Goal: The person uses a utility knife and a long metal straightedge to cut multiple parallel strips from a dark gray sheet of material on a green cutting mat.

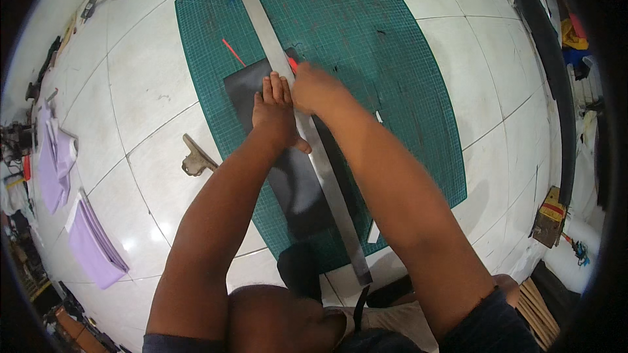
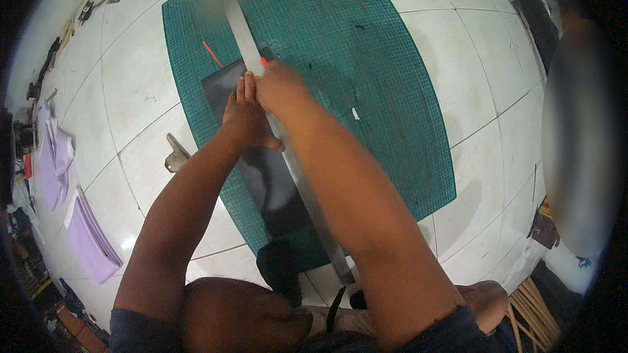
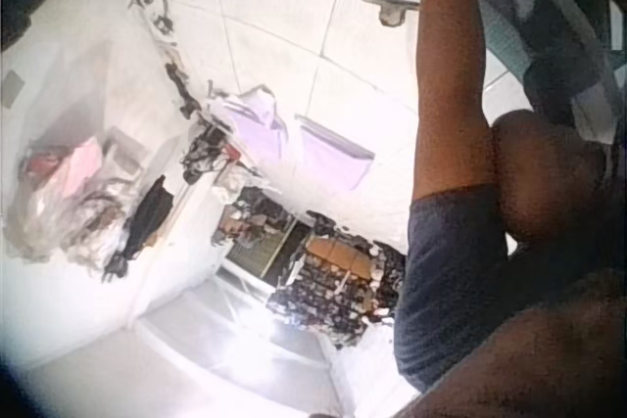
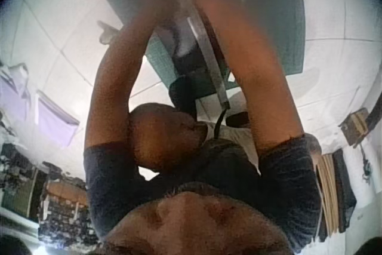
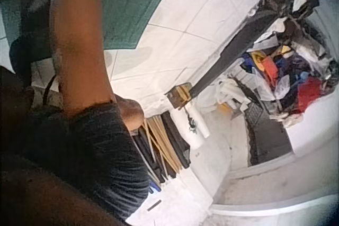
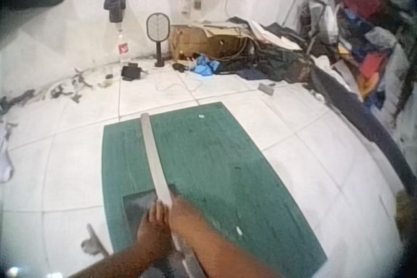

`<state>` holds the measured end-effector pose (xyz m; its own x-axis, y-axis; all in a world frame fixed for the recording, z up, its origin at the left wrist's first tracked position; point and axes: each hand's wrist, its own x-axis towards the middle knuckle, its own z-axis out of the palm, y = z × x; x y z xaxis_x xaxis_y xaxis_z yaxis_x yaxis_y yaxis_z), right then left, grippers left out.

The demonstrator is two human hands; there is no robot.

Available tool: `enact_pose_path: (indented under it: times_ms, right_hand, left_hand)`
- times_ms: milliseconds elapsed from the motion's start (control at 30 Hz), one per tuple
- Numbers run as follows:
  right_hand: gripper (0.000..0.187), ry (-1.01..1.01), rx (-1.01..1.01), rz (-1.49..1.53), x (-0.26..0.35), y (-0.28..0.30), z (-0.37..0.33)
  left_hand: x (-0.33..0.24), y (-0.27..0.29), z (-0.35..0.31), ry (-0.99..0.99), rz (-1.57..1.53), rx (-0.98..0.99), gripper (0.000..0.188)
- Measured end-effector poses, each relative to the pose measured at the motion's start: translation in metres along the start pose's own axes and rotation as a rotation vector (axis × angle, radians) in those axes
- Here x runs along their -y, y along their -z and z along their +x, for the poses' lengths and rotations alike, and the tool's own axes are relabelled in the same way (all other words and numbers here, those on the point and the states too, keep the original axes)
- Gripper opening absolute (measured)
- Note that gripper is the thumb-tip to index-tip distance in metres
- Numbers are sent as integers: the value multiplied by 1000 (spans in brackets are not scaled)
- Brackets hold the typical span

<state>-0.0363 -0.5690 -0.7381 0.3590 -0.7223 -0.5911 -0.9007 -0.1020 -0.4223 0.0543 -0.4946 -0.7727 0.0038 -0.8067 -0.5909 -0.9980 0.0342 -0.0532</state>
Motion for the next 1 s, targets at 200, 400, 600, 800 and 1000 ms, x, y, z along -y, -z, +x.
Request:
enact_pose_path:
  times_ms: [200, 400, 600, 800, 1000]
  right_hand:
    - [37, -113, 93, -14, -50, -45, -92]
    - [31, -242, 217, 49, -105, -95, -209]
    - [27, -368, 352, -16, -151, -124, -309]
    - [31, -303, 431, -80, -131, -75, -303]
    - [33, -37, -59, 96, -95, -39, -170]
  left_hand:
    - [3, 2, -7, 26, -16, -42, 163]
    - [7, -12, -3, -9, -85, -124, 168]
    - [5, -11, -2, -26, -116, -149, 167]
    - [8, -7, -2, 17, -10, -8, 164]
    - [8, -3, -3, 18, 5, -16, 166]
